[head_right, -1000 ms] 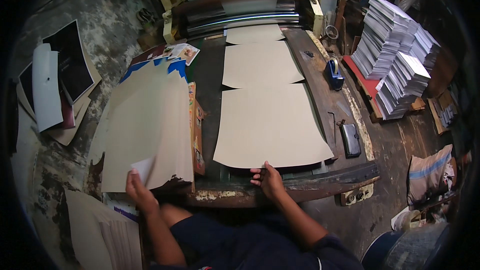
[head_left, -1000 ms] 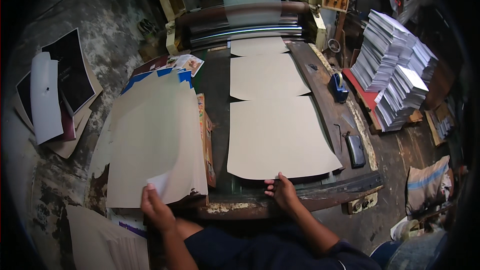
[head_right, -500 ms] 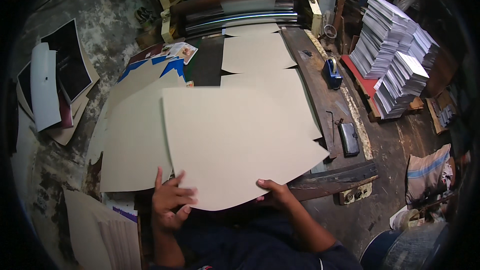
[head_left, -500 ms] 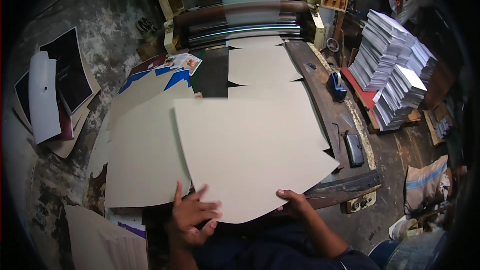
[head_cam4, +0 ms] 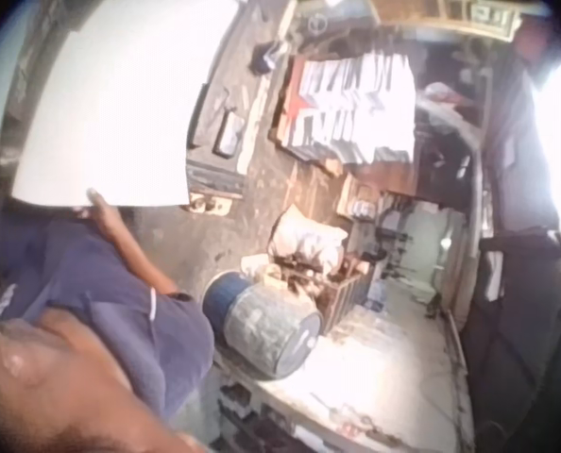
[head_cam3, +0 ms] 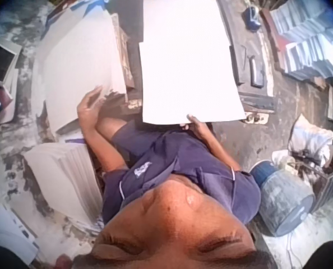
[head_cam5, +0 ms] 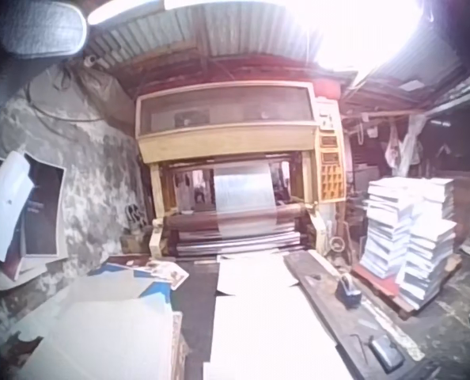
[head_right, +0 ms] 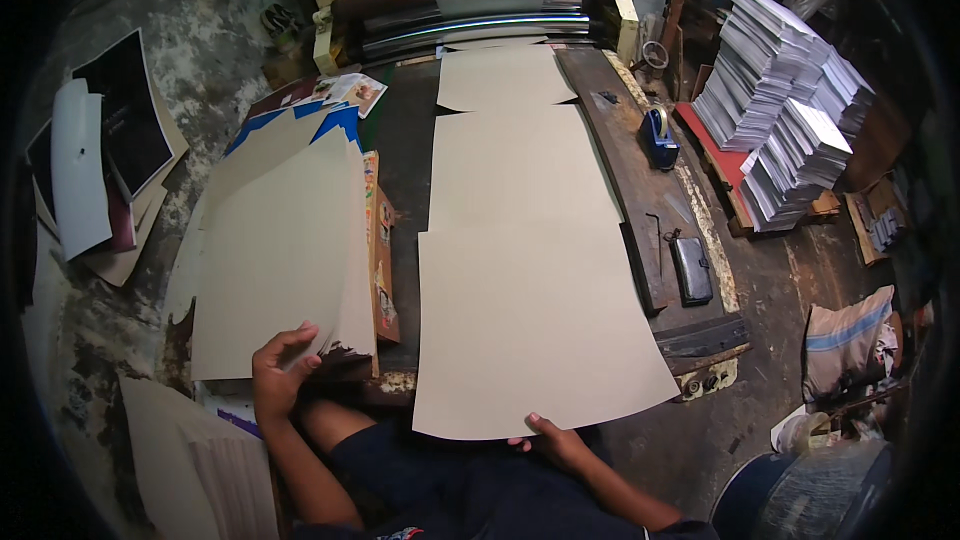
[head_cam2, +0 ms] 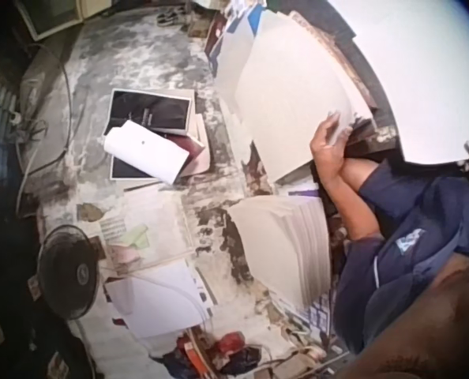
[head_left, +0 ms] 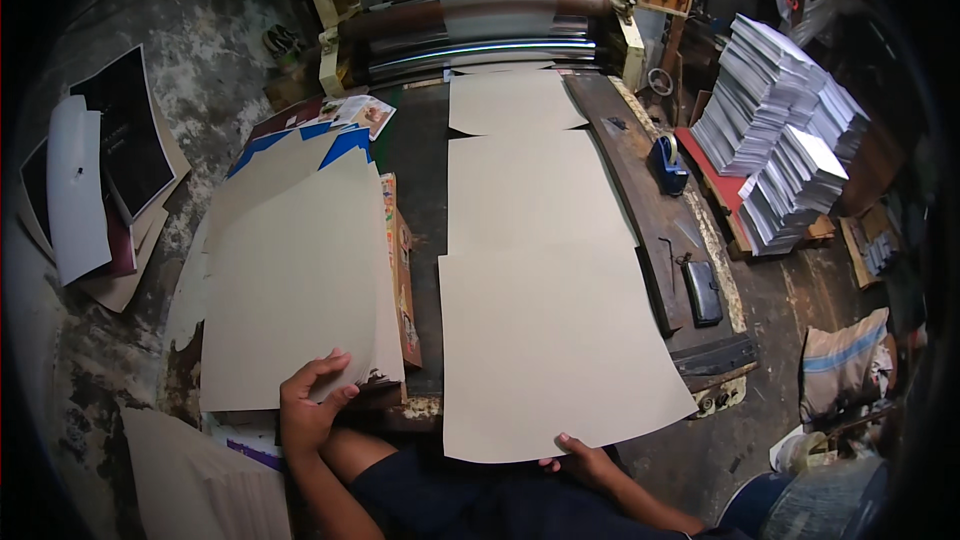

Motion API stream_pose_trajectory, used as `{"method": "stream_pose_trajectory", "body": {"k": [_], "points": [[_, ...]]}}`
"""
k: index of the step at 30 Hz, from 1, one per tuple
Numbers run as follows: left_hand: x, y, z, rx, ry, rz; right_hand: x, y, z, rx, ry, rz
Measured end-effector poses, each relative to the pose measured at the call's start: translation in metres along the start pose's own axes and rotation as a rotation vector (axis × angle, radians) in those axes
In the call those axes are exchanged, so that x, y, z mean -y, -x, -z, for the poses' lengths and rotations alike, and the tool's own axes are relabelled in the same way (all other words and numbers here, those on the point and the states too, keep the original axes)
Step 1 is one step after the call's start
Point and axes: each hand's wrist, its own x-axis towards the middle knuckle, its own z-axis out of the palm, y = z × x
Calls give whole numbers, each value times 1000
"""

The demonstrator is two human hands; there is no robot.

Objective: The person picks up paper sheets from a stack and feeds them one at a time into a rolling machine. The person handles the paper by hand, aligning it on the machine's intake surface before it is pulled into the rollers.

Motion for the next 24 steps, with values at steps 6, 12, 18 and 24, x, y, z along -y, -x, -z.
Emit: {"method": "stream_pose_trajectory", "body": {"k": [6,12,18,24], "points": [[8,1,6,-65,117,178,-1,5,0,-19,-7,12],[2,2,-12,-281,38,194,12,-29,-1,-60,-189,51],[5,1,-27,-790,252,56,21,-67,-3,-180,-214,167],[-32,17,-43,-279,-219,-367,27,-65,-22,-295,-250,182]]}}
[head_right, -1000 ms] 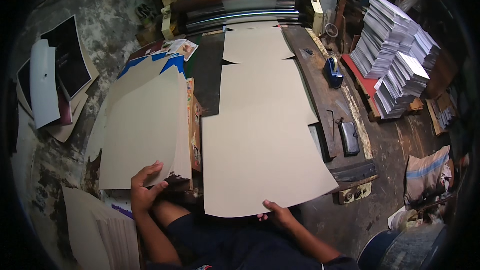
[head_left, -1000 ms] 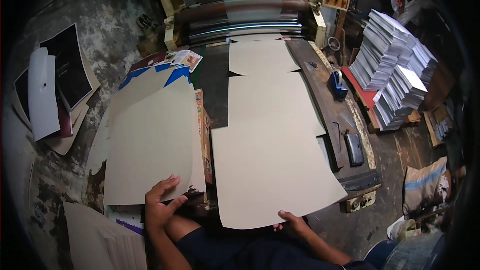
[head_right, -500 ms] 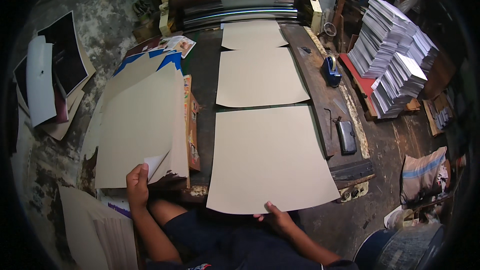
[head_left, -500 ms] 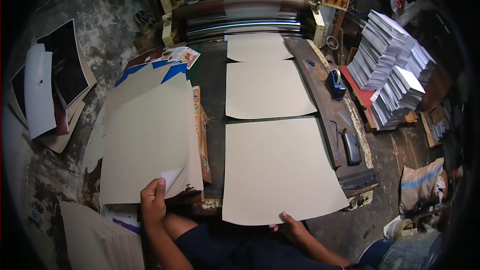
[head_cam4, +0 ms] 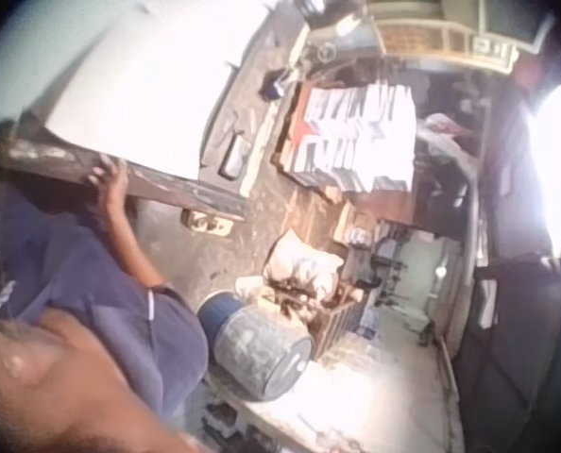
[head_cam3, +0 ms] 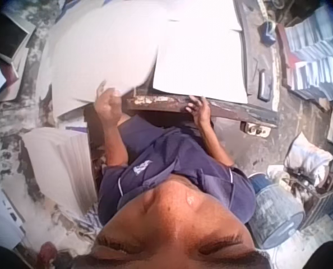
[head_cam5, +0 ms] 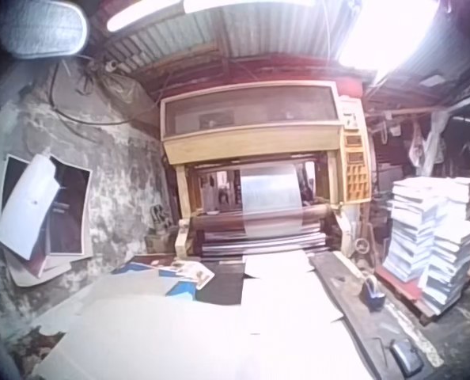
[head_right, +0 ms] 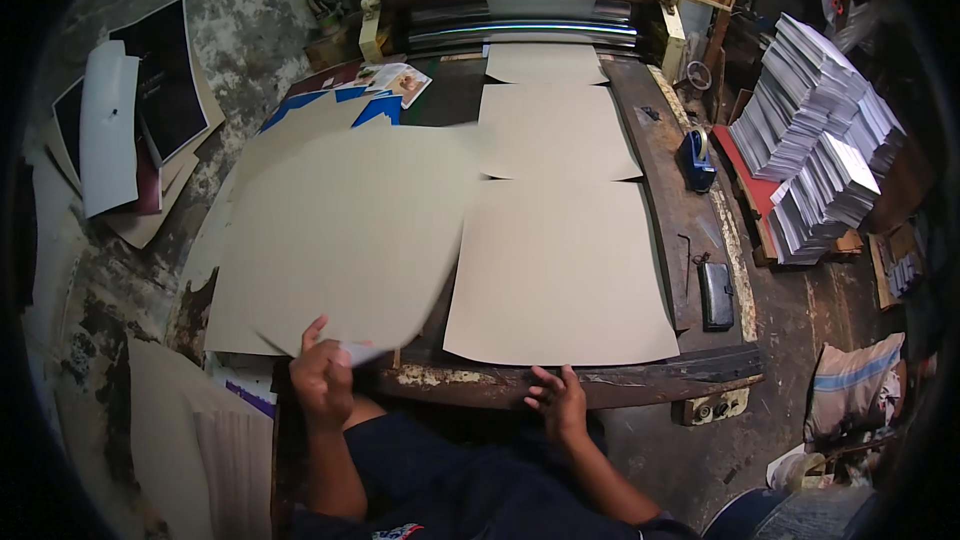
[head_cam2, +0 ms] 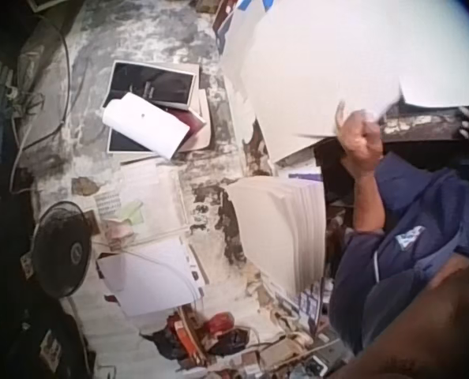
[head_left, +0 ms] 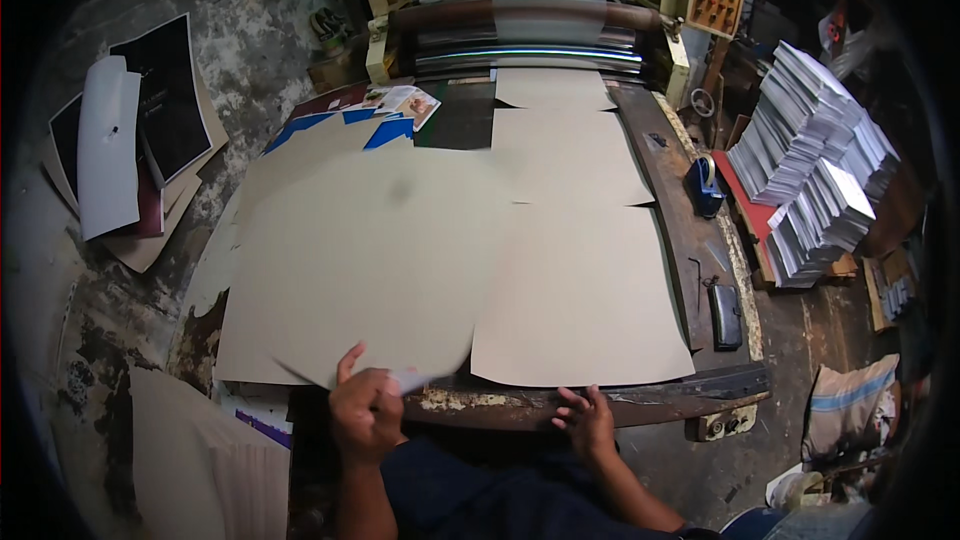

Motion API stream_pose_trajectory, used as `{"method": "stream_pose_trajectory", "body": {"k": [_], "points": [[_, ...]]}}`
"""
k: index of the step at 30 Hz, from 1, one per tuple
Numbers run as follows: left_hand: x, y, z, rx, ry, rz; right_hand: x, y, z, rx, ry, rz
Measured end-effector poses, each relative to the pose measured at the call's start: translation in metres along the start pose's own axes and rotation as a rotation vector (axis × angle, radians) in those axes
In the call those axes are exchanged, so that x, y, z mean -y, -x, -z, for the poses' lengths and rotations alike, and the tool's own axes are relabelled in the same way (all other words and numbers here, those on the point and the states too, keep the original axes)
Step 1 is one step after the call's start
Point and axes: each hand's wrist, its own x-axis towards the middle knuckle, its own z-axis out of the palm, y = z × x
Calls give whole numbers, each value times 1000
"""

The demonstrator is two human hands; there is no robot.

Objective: The person picks up paper sheets from a stack and feeds them one at a time into a rolling machine. The person handles the paper by hand, aligning it on the machine's intake surface before it is pulled into the rollers.

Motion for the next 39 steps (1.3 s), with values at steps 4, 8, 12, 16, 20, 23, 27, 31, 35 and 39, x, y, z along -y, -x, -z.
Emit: {"method": "stream_pose_trajectory", "body": {"k": [4,8,12,16,20,23,27,31,35,39], "points": [[-32,-8,1,304,226,-77,41,29,-24,319,-64,13],[-45,-5,-9,557,315,-184,55,38,-19,431,-4,72],[-35,-14,7,489,114,-185,57,40,-16,259,106,64],[15,-19,28,269,-85,37,34,39,12,224,224,10],[43,-18,27,283,98,244,3,40,48,144,268,-63],[46,-14,30,267,171,310,0,55,47,108,314,-61],[49,-12,33,244,249,385,-1,70,42,133,337,-72],[48,-14,33,247,265,390,-2,76,40,129,343,-95],[48,-14,32,246,269,393,-6,75,42,137,343,-80],[53,-13,30,248,260,401,-9,73,47,173,328,-98]]}}
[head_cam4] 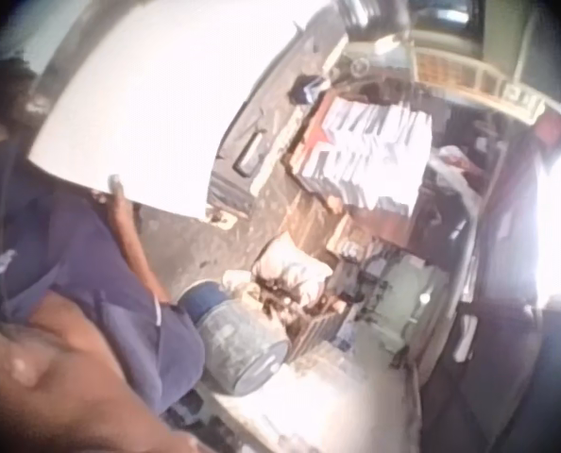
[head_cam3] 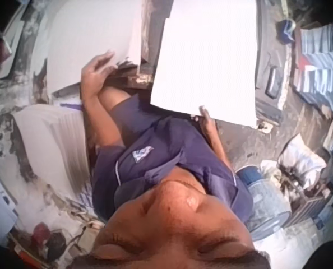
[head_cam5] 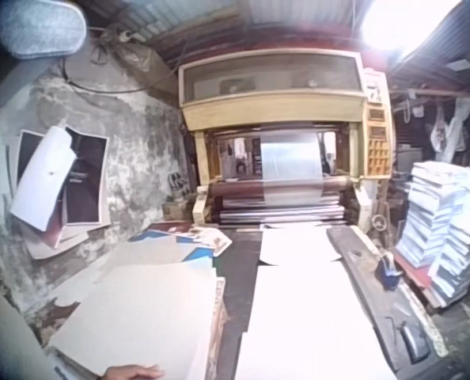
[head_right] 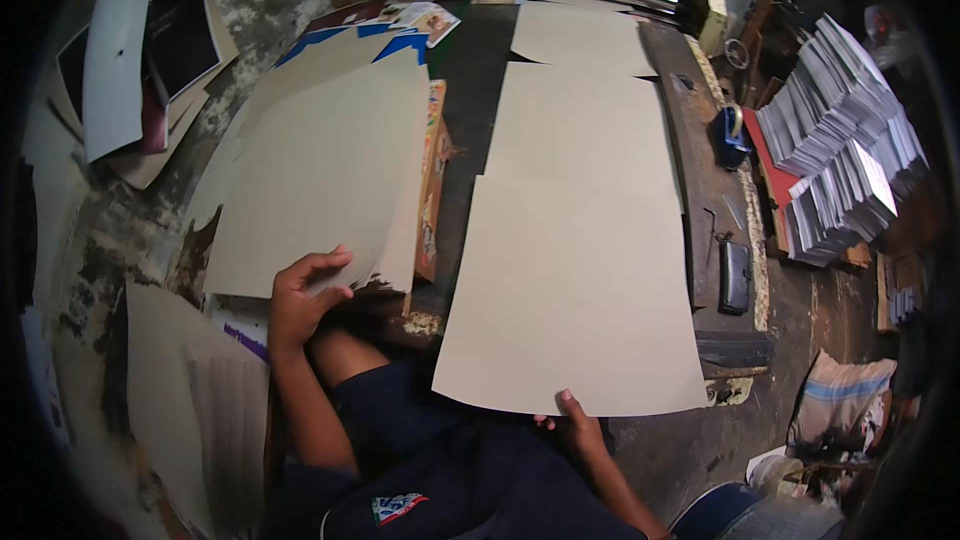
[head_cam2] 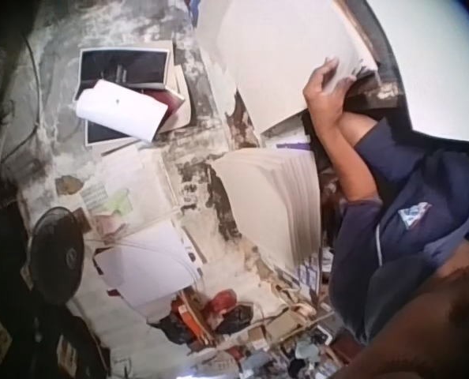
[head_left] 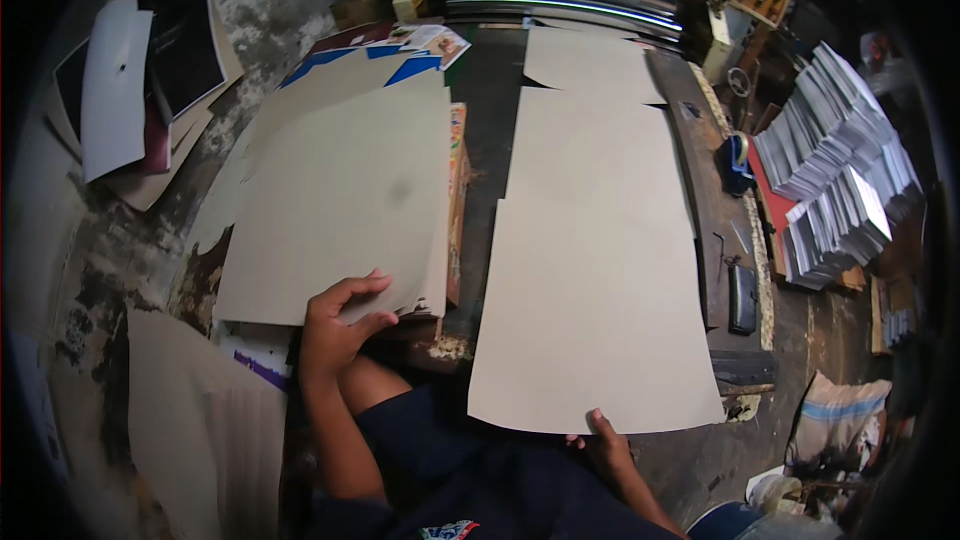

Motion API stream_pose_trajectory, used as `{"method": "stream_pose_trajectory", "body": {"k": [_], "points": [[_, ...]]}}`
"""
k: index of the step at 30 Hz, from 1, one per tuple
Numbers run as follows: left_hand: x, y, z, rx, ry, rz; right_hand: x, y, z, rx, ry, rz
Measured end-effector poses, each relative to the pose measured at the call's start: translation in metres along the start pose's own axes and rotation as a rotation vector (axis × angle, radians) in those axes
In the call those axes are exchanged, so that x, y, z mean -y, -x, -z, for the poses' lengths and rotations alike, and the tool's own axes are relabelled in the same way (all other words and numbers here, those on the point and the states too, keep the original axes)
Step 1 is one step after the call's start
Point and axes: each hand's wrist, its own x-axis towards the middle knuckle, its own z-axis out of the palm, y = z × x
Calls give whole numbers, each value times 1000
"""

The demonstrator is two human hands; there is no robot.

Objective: The person picks up paper sheets from a stack and feeds them one at a time into a rolling machine. The person handles the paper by hand, aligning it on the machine's intake surface before it is pulled into the rollers.

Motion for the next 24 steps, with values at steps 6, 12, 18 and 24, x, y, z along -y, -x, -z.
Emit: {"method": "stream_pose_trajectory", "body": {"k": [6,12,18,24], "points": [[1,1,4,21,29,12,5,-1,-5,34,-16,13],[-1,3,4,-56,-101,101,14,-21,-9,28,-147,19],[0,1,-16,-319,-17,115,34,-59,-16,14,-257,-21],[-7,-7,-11,-781,750,52,46,-100,-14,-40,-321,45]]}}
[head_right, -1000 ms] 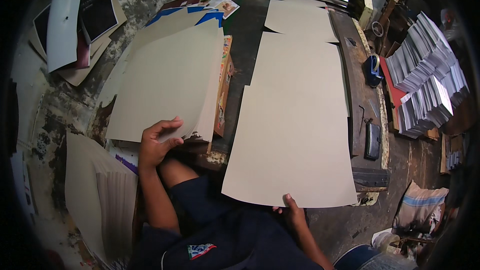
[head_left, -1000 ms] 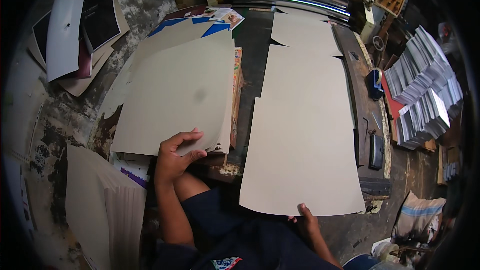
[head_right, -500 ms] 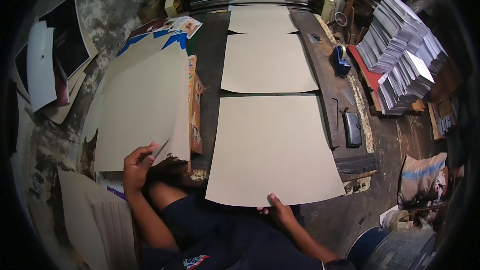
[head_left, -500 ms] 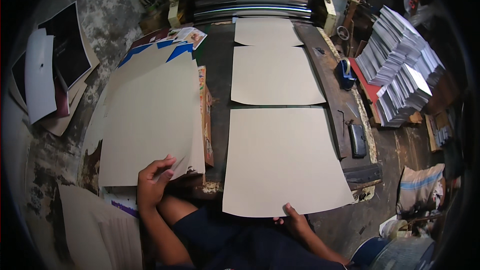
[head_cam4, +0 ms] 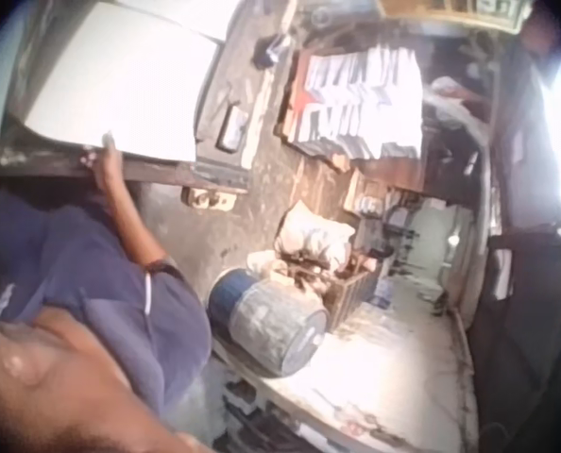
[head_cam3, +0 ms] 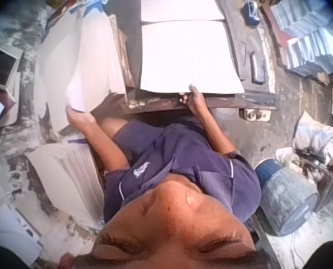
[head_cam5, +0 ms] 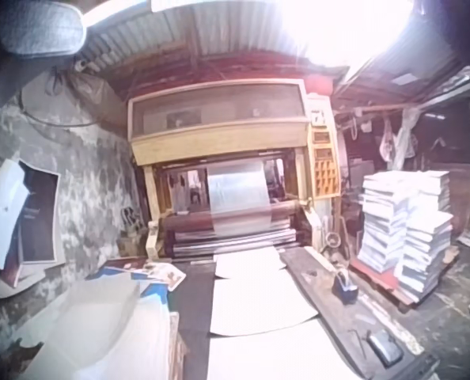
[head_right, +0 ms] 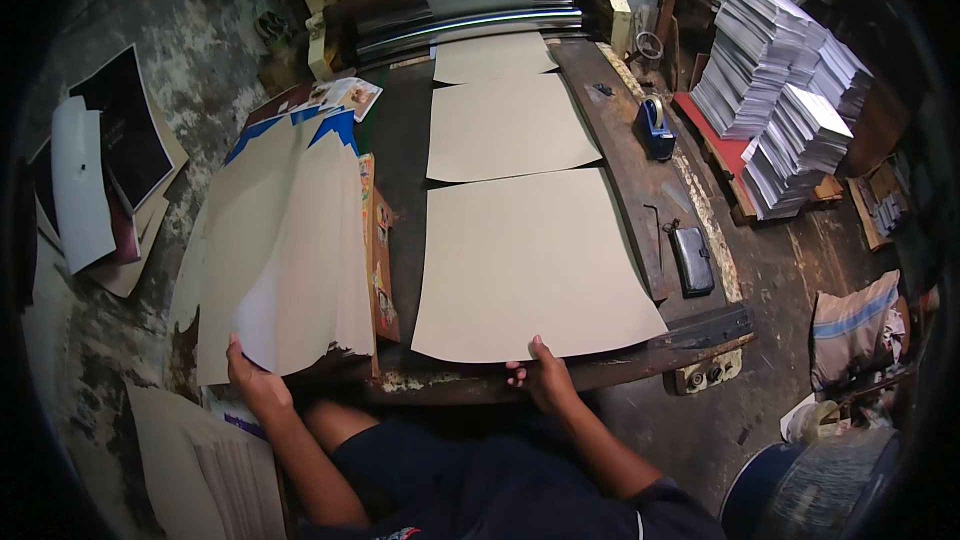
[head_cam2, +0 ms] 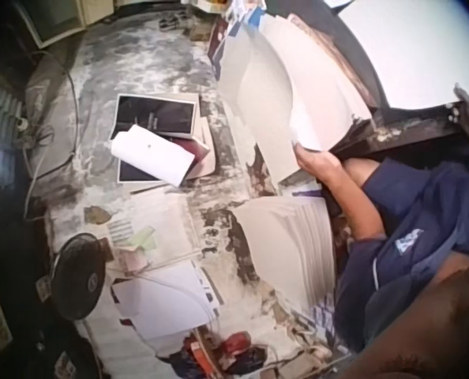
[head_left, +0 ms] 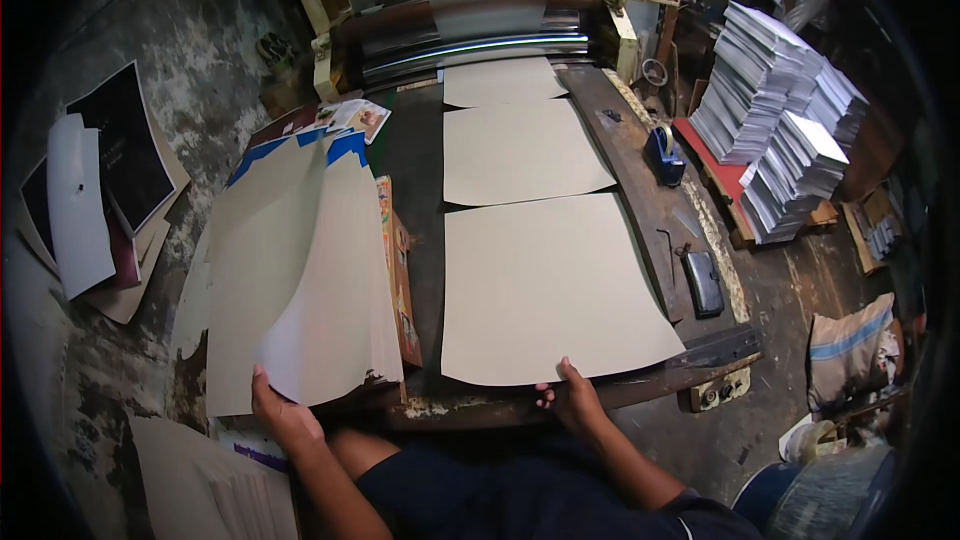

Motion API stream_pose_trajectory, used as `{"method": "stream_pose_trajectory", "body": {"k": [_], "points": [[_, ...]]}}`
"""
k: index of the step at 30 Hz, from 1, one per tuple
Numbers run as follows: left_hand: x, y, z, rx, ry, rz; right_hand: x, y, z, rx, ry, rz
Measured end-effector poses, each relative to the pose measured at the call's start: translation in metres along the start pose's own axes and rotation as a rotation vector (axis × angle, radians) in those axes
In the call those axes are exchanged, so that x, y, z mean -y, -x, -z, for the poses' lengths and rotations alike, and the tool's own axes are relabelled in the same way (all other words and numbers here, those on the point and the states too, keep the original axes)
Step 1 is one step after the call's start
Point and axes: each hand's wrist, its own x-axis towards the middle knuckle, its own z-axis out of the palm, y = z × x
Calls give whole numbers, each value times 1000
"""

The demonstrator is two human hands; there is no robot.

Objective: The person picks up paper sheets from a stack and feeds them one at a time into a rolling machine. The person handles the paper by hand, aligning it on the machine's intake surface before it is pulled into the rollers.

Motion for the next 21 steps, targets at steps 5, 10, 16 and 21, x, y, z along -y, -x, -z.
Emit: {"method": "stream_pose_trajectory", "body": {"k": [5,10,16,21], "points": [[2,20,-4,72,-584,-340,2,-22,-6,-26,-21,93],[4,48,-22,474,-791,-540,-2,-35,-6,-38,-65,172],[-20,69,-43,1059,-715,-507,43,28,-49,399,-58,145],[-28,79,-47,1211,-815,-553,46,46,-34,331,128,89]]}}
